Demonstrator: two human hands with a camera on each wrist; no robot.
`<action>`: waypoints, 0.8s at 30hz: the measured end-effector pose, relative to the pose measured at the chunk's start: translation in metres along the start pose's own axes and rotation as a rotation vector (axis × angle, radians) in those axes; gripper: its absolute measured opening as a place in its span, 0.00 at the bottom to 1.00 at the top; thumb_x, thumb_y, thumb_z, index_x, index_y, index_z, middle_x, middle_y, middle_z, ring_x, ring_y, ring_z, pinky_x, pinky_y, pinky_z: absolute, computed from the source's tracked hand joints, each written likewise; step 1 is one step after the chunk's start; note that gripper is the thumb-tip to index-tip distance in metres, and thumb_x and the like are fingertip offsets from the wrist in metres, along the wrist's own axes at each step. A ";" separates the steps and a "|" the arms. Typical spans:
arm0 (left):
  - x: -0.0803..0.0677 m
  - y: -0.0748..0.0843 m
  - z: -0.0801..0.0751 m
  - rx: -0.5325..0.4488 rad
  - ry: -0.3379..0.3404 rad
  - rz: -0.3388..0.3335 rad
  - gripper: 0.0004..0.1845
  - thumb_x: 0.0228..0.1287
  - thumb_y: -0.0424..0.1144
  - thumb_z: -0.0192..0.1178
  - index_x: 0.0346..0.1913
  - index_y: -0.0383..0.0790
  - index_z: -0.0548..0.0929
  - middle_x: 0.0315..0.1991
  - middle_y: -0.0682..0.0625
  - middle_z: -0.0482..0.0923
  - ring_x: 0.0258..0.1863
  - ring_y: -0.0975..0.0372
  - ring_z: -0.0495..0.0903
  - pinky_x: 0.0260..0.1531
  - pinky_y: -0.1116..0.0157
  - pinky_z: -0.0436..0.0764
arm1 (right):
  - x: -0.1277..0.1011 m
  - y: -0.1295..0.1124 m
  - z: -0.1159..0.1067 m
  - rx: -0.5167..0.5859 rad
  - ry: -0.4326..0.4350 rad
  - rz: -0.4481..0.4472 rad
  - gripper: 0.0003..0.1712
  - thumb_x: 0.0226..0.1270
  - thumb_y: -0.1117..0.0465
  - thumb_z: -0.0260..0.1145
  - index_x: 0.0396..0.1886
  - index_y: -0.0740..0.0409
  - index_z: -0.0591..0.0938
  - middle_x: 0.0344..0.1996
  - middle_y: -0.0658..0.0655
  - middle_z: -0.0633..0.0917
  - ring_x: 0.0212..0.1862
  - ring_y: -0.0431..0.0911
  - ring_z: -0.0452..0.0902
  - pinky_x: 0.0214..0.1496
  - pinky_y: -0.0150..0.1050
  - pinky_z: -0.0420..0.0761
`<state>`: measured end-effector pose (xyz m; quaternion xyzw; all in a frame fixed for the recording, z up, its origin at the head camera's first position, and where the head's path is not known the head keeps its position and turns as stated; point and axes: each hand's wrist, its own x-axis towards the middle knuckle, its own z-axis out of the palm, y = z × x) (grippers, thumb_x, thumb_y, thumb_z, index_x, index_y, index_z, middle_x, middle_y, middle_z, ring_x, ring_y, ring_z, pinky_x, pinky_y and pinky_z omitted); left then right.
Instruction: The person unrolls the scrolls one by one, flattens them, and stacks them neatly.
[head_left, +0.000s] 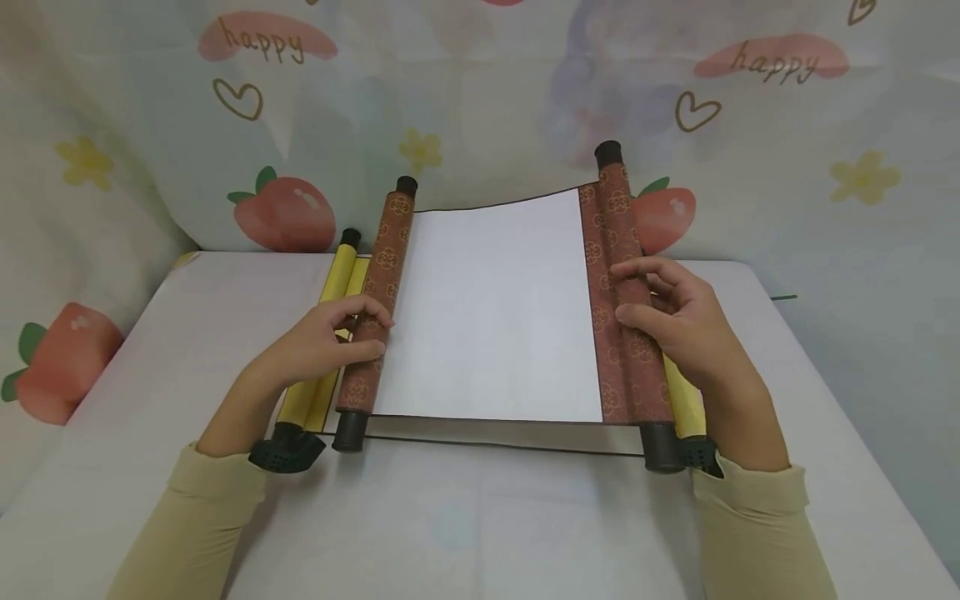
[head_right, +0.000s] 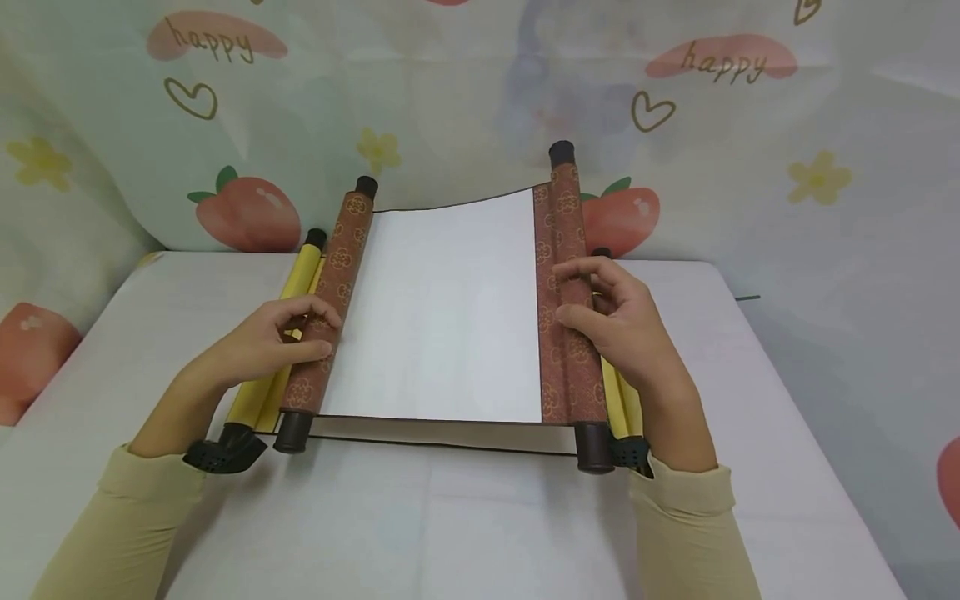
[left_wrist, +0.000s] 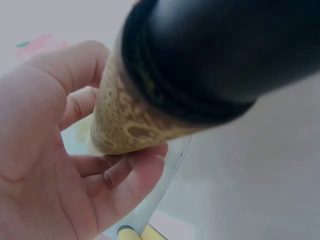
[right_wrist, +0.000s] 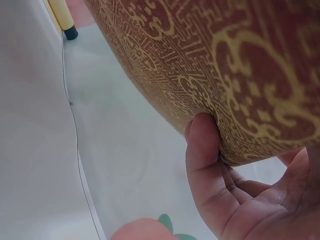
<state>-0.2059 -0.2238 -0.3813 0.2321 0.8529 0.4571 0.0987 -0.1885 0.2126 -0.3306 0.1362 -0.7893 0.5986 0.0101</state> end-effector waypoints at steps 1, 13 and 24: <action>0.000 0.000 0.000 0.010 0.004 0.000 0.12 0.65 0.36 0.65 0.50 0.46 0.81 0.49 0.50 0.78 0.43 0.53 0.73 0.38 0.56 0.75 | 0.000 0.000 0.000 -0.001 0.001 -0.003 0.23 0.65 0.74 0.62 0.59 0.57 0.79 0.59 0.55 0.70 0.32 0.39 0.71 0.32 0.28 0.77; 0.001 -0.004 0.001 0.029 0.032 0.015 0.07 0.66 0.40 0.65 0.43 0.46 0.80 0.42 0.50 0.77 0.39 0.55 0.71 0.35 0.57 0.71 | -0.001 -0.003 0.000 -0.059 0.016 0.037 0.23 0.66 0.72 0.62 0.61 0.56 0.78 0.59 0.56 0.70 0.38 0.40 0.79 0.35 0.31 0.81; 0.001 -0.005 -0.002 -0.007 0.032 -0.019 0.11 0.66 0.40 0.66 0.49 0.45 0.79 0.47 0.49 0.76 0.40 0.52 0.74 0.35 0.58 0.77 | -0.002 -0.004 -0.004 -0.102 0.029 0.055 0.23 0.68 0.70 0.62 0.62 0.53 0.77 0.65 0.56 0.67 0.44 0.40 0.79 0.38 0.30 0.81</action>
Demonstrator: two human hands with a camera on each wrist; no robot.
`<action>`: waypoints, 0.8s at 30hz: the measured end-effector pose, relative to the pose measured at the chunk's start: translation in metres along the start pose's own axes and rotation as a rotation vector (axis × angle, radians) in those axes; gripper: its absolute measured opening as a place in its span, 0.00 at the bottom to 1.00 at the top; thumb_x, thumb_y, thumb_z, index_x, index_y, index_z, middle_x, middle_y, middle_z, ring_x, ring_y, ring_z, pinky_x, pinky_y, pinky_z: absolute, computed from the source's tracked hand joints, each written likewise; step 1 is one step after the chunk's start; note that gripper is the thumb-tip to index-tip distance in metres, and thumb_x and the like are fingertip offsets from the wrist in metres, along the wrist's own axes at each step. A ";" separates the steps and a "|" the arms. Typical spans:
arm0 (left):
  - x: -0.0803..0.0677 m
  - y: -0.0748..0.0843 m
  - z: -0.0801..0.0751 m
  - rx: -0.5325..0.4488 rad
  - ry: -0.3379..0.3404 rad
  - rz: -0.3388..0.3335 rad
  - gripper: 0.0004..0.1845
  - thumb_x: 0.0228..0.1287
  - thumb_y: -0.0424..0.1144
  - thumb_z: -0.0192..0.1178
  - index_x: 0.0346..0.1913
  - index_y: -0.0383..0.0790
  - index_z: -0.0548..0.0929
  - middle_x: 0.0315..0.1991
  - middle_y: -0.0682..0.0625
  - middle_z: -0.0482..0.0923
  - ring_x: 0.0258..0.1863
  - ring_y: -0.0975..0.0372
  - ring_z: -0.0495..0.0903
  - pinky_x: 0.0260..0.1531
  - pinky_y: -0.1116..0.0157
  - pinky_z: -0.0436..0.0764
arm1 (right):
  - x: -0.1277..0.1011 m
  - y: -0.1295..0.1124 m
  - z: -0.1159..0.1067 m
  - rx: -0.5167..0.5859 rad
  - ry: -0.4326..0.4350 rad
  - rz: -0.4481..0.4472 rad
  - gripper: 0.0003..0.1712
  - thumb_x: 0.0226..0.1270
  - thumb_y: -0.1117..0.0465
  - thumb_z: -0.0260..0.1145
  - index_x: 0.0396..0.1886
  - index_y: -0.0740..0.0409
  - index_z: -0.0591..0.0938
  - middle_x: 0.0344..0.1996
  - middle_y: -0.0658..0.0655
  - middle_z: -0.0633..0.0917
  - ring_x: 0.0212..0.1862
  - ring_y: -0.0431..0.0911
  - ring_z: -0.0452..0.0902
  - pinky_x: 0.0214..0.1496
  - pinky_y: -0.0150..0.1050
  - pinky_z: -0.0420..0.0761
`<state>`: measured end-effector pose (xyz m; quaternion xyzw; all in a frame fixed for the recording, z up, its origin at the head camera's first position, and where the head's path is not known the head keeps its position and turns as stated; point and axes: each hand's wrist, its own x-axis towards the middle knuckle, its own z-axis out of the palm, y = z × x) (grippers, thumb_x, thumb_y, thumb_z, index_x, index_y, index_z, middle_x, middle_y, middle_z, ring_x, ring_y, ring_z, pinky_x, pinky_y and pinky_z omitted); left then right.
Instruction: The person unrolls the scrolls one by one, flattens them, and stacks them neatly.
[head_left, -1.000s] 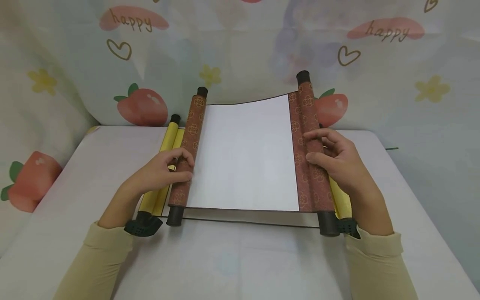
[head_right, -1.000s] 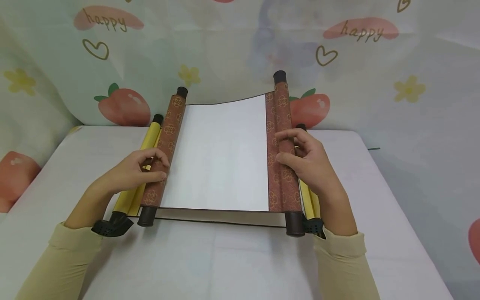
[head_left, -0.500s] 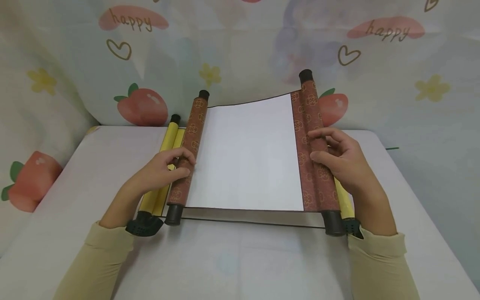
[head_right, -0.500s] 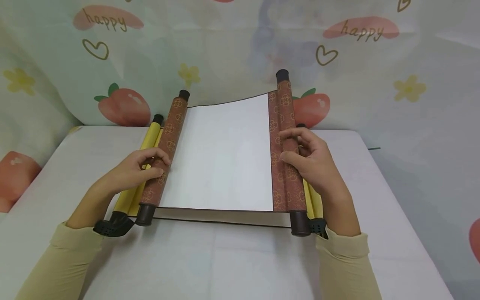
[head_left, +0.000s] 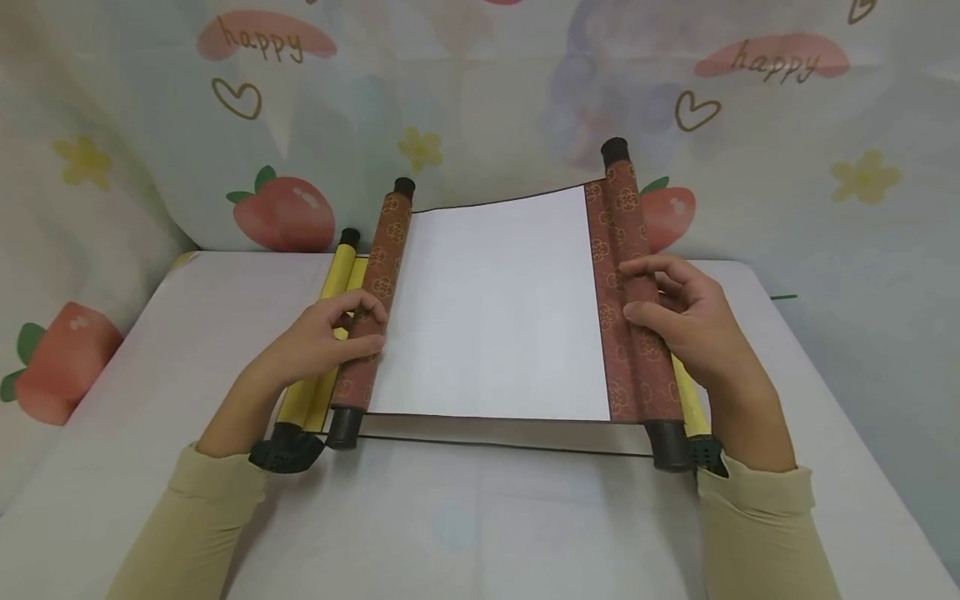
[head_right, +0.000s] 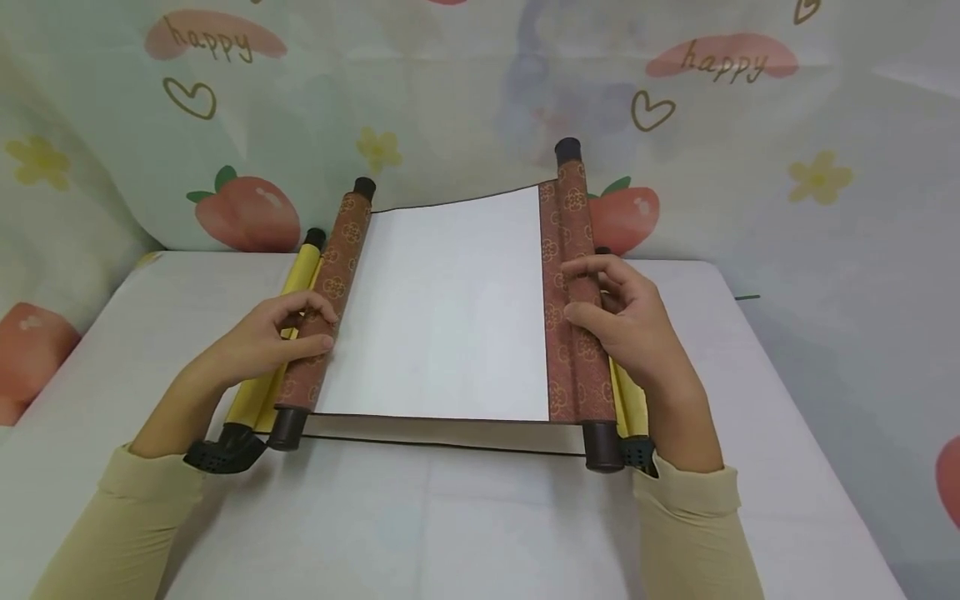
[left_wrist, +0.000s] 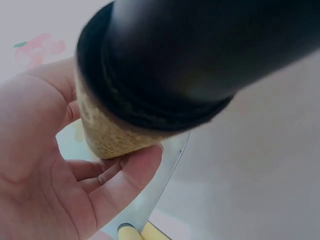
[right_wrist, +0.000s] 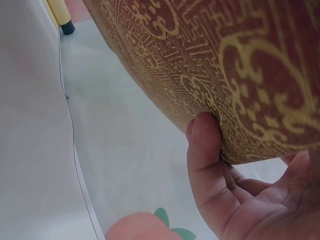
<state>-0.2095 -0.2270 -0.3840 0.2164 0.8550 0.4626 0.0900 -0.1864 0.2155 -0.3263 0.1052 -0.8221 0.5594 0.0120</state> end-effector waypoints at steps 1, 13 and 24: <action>0.000 0.000 0.000 0.003 0.003 -0.003 0.11 0.67 0.40 0.65 0.50 0.46 0.79 0.47 0.49 0.76 0.40 0.52 0.74 0.35 0.58 0.78 | 0.000 0.000 0.000 -0.003 0.000 0.001 0.24 0.68 0.70 0.62 0.62 0.53 0.77 0.65 0.57 0.66 0.45 0.40 0.79 0.39 0.30 0.82; -0.001 -0.001 -0.002 0.006 0.044 -0.013 0.11 0.68 0.40 0.62 0.52 0.46 0.81 0.50 0.50 0.79 0.38 0.52 0.75 0.33 0.59 0.76 | 0.001 0.001 -0.001 0.061 0.000 -0.039 0.24 0.67 0.73 0.62 0.61 0.56 0.77 0.59 0.57 0.70 0.39 0.40 0.79 0.35 0.30 0.81; -0.003 0.004 0.006 -0.052 0.002 -0.055 0.16 0.65 0.39 0.67 0.54 0.45 0.79 0.53 0.47 0.76 0.43 0.51 0.74 0.39 0.57 0.77 | -0.003 0.001 -0.010 0.052 0.021 -0.033 0.24 0.67 0.72 0.61 0.62 0.55 0.77 0.60 0.54 0.70 0.48 0.43 0.77 0.39 0.31 0.82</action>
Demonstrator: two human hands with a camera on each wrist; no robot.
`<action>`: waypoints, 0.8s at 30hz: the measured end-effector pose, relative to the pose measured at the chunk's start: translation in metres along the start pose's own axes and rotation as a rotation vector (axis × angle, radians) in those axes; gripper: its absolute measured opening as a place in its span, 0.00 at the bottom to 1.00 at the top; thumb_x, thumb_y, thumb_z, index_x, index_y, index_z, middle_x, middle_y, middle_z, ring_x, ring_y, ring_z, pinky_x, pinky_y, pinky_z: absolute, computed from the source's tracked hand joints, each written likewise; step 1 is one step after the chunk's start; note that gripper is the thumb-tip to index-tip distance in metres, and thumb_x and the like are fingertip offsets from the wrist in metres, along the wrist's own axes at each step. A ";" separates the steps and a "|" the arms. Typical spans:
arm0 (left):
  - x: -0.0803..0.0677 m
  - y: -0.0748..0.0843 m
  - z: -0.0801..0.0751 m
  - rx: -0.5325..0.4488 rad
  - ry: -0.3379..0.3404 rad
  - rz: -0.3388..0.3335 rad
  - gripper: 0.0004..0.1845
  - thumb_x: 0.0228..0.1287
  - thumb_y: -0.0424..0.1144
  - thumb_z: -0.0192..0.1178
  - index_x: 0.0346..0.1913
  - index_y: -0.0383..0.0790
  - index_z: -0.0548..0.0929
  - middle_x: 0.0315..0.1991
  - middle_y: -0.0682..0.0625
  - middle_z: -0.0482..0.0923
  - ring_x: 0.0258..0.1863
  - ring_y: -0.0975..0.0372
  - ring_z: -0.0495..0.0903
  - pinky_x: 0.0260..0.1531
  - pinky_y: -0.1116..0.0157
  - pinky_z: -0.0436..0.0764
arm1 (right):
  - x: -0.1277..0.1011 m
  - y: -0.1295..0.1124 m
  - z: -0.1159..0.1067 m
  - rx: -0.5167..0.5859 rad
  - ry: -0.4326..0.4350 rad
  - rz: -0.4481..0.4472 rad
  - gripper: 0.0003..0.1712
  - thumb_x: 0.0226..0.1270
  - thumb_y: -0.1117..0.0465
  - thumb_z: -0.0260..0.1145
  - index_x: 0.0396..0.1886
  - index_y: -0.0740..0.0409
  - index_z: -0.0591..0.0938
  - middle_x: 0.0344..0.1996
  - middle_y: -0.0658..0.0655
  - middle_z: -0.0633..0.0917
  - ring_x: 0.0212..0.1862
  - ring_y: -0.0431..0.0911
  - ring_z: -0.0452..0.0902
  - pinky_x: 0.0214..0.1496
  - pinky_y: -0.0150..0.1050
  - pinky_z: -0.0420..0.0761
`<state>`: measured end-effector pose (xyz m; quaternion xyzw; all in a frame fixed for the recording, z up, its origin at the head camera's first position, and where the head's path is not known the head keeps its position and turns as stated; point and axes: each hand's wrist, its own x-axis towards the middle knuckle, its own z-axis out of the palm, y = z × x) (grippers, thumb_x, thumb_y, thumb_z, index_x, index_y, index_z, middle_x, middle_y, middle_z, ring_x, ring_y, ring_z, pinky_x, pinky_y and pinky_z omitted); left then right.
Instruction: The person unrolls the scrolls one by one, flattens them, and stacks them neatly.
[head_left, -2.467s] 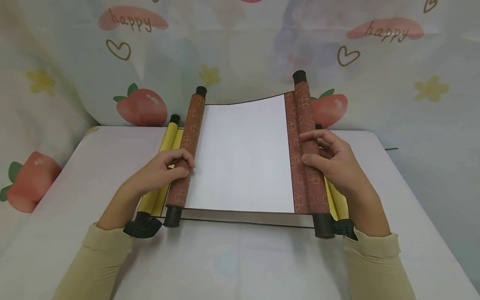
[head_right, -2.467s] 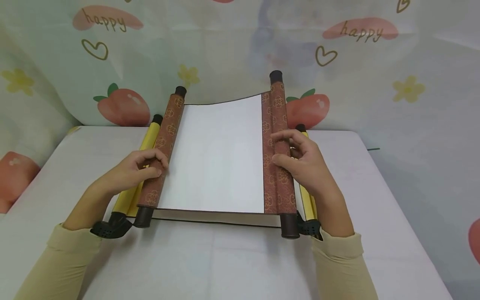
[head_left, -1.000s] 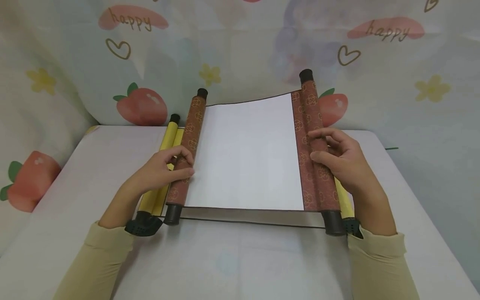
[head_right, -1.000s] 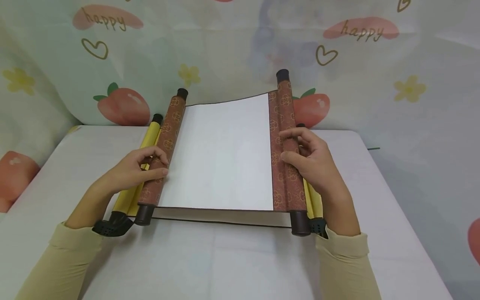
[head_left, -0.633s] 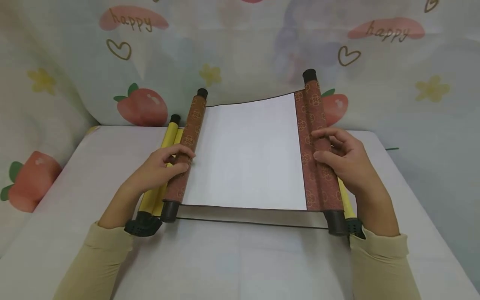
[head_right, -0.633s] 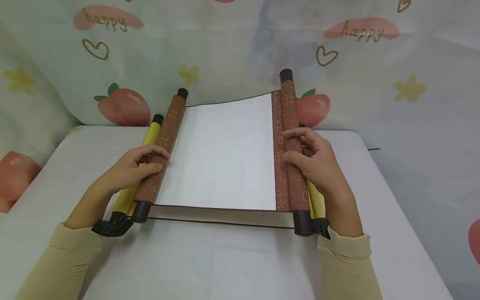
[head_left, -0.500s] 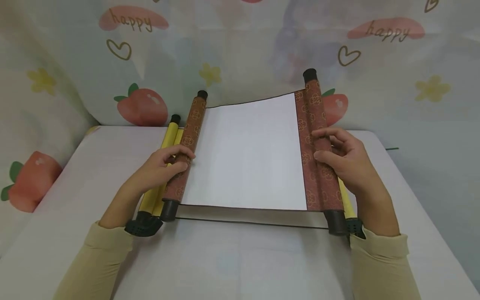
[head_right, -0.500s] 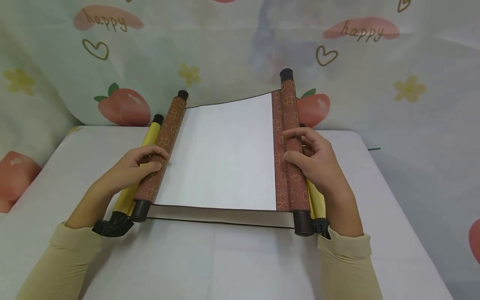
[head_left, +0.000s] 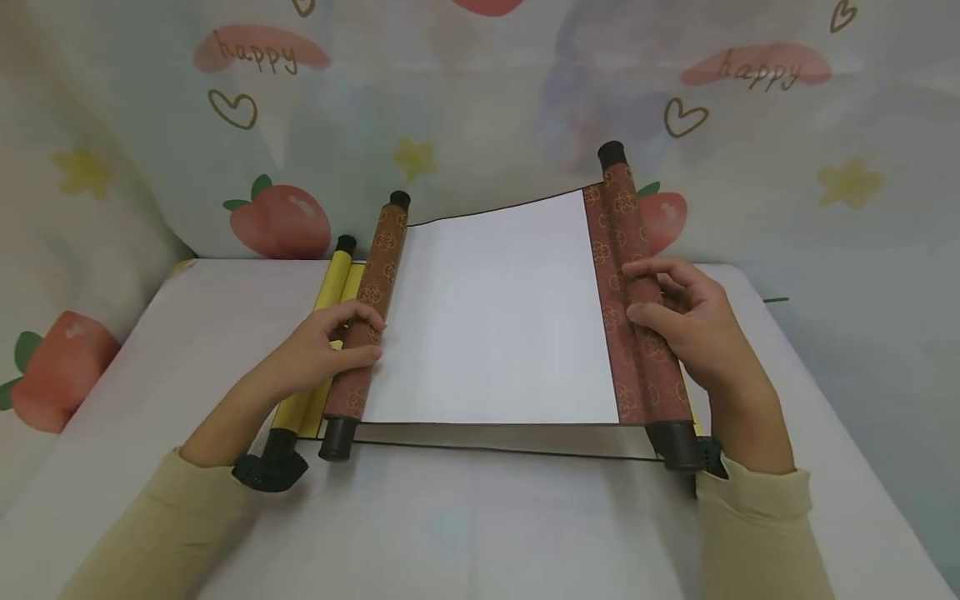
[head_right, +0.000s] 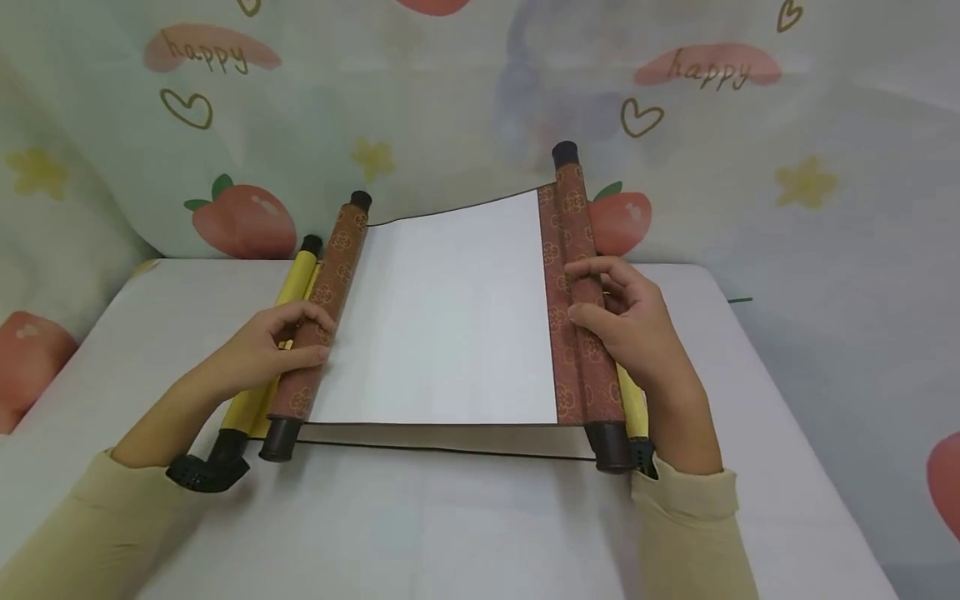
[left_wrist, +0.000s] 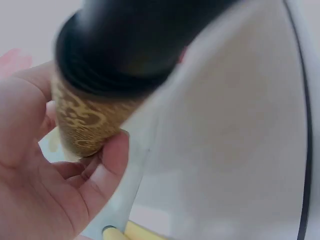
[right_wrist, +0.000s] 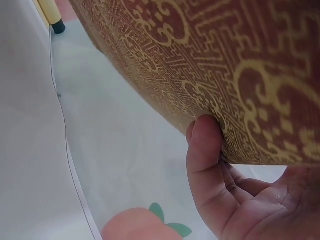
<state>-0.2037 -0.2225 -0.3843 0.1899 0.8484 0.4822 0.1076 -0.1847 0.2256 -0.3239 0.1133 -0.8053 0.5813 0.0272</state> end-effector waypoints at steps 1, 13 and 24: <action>-0.002 0.001 -0.003 0.013 0.001 -0.006 0.16 0.65 0.39 0.66 0.55 0.46 0.79 0.54 0.47 0.76 0.43 0.51 0.74 0.40 0.57 0.77 | 0.001 0.000 0.002 0.008 -0.002 -0.002 0.24 0.67 0.73 0.62 0.61 0.56 0.78 0.60 0.54 0.71 0.48 0.42 0.77 0.39 0.30 0.82; -0.016 0.003 -0.021 0.205 0.022 -0.025 0.14 0.64 0.35 0.59 0.51 0.49 0.81 0.54 0.50 0.79 0.40 0.54 0.75 0.40 0.57 0.77 | 0.003 -0.002 0.016 -0.108 -0.027 0.016 0.23 0.68 0.70 0.62 0.62 0.57 0.76 0.73 0.56 0.61 0.55 0.41 0.75 0.40 0.30 0.81; -0.023 -0.002 -0.024 0.219 0.036 -0.071 0.15 0.65 0.44 0.67 0.51 0.51 0.77 0.52 0.50 0.77 0.41 0.54 0.74 0.38 0.58 0.77 | 0.005 -0.003 0.022 -0.084 -0.034 -0.027 0.23 0.67 0.73 0.61 0.61 0.58 0.77 0.57 0.54 0.73 0.37 0.39 0.76 0.32 0.31 0.80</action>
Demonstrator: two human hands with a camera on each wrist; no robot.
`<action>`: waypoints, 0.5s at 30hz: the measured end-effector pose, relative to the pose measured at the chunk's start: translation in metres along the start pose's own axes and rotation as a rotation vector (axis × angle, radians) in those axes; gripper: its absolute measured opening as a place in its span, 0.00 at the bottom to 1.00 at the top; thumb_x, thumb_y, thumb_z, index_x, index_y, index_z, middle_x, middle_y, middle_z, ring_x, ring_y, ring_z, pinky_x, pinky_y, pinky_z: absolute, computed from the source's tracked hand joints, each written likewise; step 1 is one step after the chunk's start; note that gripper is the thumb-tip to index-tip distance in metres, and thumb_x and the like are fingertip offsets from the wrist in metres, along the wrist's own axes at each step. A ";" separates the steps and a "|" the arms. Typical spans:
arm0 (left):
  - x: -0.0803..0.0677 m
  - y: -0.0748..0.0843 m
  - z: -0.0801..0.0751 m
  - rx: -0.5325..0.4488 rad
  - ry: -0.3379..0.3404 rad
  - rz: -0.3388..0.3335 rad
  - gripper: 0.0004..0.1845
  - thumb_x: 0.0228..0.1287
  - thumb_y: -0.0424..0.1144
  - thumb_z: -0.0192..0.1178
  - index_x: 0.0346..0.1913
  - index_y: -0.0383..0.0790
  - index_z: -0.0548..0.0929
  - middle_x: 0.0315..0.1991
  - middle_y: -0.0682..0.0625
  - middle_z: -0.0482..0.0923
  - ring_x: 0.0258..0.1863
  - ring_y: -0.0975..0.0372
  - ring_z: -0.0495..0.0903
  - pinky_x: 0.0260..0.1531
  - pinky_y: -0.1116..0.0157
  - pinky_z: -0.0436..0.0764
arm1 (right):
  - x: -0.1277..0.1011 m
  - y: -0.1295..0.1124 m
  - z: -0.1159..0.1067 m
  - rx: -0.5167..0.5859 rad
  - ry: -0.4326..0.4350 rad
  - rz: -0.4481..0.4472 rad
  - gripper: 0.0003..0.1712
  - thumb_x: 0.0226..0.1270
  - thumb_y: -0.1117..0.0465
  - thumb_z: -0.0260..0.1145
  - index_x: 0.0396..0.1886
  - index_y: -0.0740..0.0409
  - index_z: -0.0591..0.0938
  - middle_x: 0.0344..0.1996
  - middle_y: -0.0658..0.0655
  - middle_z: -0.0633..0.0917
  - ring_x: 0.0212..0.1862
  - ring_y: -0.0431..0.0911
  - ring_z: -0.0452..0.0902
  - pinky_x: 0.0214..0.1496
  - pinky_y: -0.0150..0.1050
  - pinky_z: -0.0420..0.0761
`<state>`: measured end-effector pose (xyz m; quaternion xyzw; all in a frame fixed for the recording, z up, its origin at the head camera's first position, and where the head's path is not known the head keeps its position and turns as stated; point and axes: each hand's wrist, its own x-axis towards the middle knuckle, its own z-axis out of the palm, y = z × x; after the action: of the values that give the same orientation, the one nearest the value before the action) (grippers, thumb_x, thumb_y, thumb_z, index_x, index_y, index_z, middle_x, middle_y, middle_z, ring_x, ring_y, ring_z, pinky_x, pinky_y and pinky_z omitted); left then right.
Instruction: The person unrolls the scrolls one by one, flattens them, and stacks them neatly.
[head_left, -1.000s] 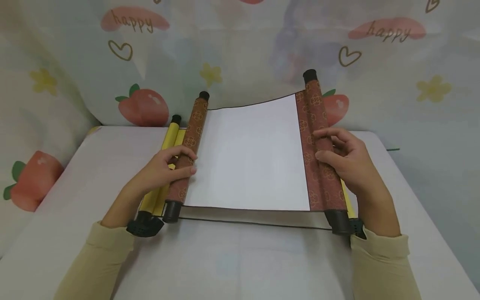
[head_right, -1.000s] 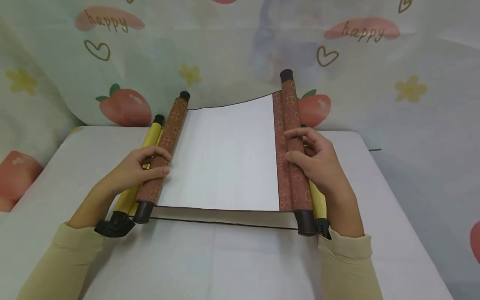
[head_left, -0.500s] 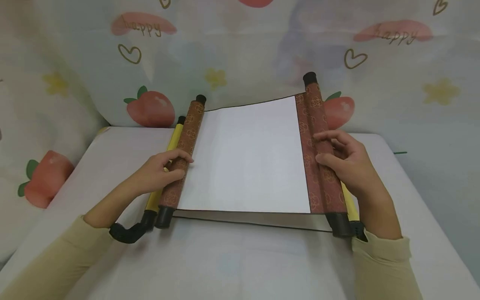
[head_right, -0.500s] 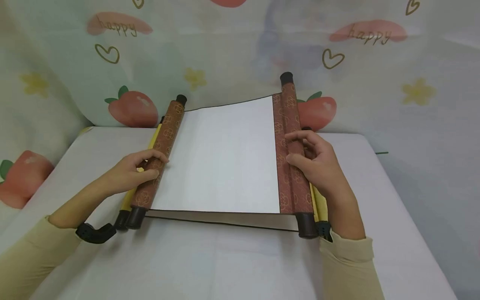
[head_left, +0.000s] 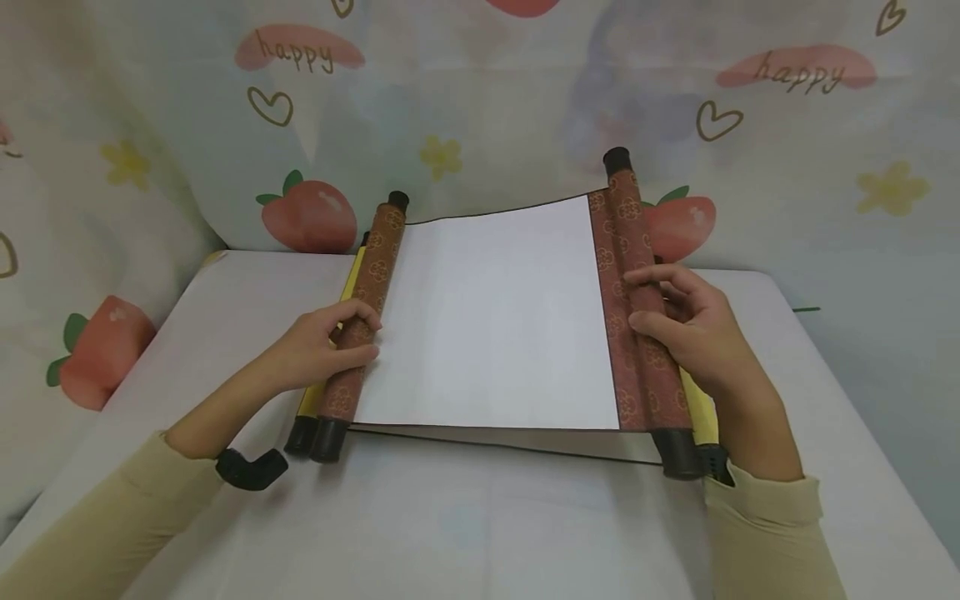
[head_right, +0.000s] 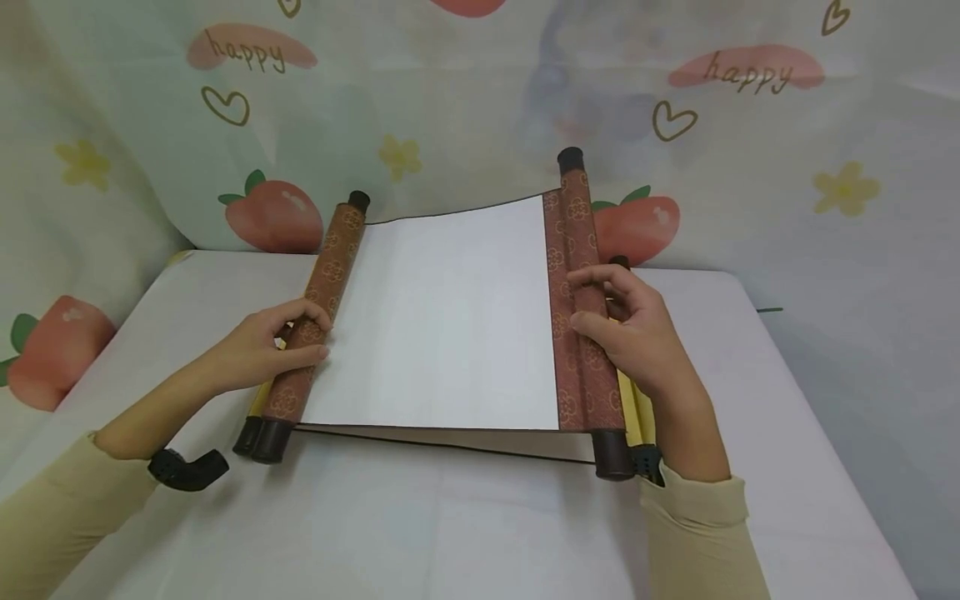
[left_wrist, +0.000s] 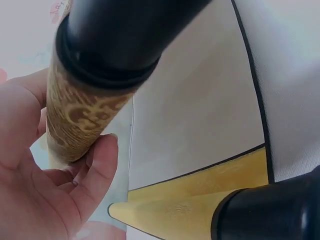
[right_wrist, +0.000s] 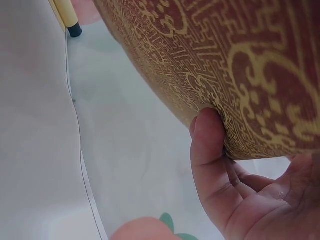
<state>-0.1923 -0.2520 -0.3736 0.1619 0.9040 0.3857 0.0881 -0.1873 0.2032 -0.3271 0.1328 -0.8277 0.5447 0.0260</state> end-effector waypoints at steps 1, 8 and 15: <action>0.000 0.000 0.000 0.002 0.005 0.003 0.14 0.66 0.42 0.66 0.52 0.50 0.77 0.52 0.50 0.77 0.40 0.54 0.75 0.39 0.58 0.76 | 0.000 0.000 0.000 -0.008 0.003 -0.001 0.23 0.67 0.73 0.61 0.61 0.58 0.77 0.57 0.53 0.72 0.36 0.40 0.75 0.31 0.31 0.79; -0.001 -0.003 0.002 0.008 0.013 0.007 0.18 0.68 0.38 0.61 0.57 0.51 0.72 0.50 0.47 0.75 0.34 0.54 0.74 0.34 0.59 0.76 | -0.001 0.001 -0.001 0.007 -0.006 -0.010 0.23 0.67 0.73 0.62 0.61 0.58 0.77 0.57 0.54 0.72 0.34 0.40 0.74 0.30 0.31 0.78; 0.001 -0.006 0.005 0.018 0.014 0.015 0.19 0.69 0.37 0.57 0.62 0.51 0.74 0.55 0.47 0.75 0.36 0.54 0.73 0.35 0.59 0.75 | 0.000 0.003 -0.001 0.072 -0.020 -0.033 0.23 0.66 0.75 0.62 0.60 0.59 0.78 0.54 0.57 0.74 0.36 0.41 0.76 0.31 0.30 0.79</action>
<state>-0.1926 -0.2520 -0.3813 0.1667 0.9068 0.3793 0.0774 -0.1882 0.2055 -0.3293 0.1528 -0.8055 0.5721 0.0217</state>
